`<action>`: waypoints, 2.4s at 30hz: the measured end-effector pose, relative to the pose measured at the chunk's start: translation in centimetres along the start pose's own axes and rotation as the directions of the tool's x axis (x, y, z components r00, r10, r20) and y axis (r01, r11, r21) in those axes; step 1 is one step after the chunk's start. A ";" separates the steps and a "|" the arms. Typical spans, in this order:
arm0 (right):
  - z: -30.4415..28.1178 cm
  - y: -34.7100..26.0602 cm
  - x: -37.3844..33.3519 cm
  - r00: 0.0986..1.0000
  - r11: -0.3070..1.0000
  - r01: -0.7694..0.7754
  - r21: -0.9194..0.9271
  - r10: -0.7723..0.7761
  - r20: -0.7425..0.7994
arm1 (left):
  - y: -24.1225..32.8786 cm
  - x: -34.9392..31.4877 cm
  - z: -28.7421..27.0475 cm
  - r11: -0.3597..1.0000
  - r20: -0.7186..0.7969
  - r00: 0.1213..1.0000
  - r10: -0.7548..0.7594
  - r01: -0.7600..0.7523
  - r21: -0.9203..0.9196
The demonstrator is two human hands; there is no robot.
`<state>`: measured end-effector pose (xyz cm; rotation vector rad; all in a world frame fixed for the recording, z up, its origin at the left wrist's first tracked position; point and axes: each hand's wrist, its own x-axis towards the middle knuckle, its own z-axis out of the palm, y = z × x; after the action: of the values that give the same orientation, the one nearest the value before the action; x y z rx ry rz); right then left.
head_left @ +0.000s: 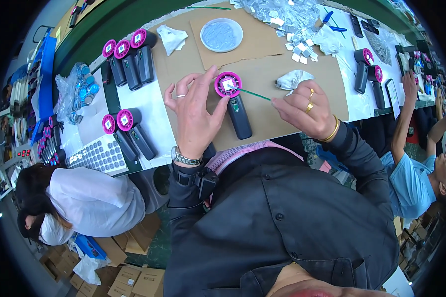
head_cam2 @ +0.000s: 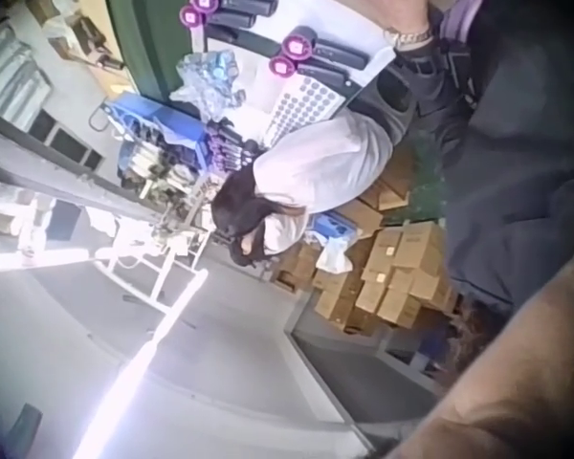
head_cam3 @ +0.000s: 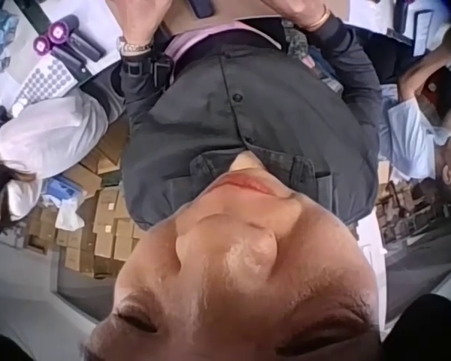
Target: The person applies glue to the center of handheld fans using a thin stick and places small square mirrors onto the glue by hand. They then wipe the mirrors with a cloth and repeat the process on subsequent fans.
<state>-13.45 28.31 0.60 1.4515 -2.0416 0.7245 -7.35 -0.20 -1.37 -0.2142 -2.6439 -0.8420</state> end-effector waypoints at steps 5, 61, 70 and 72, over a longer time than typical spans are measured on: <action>0.5 0.1 0.2 0.985 0.988 0.144 -0.054 -0.138 0.100 | 0.1 0.1 0.2 1.000 0.009 1.000 0.001 -0.001 0.008; 3.4 5.5 3.6 0.352 0.186 -0.805 0.563 0.914 0.202 | -4.0 -6.0 -4.4 0.983 -0.107 0.979 -0.173 0.164 -0.087; 7.4 10.7 4.4 0.362 0.281 -0.856 0.433 0.925 0.116 | -4.1 -5.9 -4.4 0.981 -0.006 0.984 -0.177 0.176 -0.087; 7.9 10.9 4.8 0.363 0.286 -0.859 0.424 0.925 0.110 | -4.1 -5.9 -4.4 0.979 0.011 0.983 -0.181 0.181 -0.089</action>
<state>-26.10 22.68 -3.09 0.1284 -2.5827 1.7599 -1.68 -6.30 -2.43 0.0032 -2.6606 -1.0205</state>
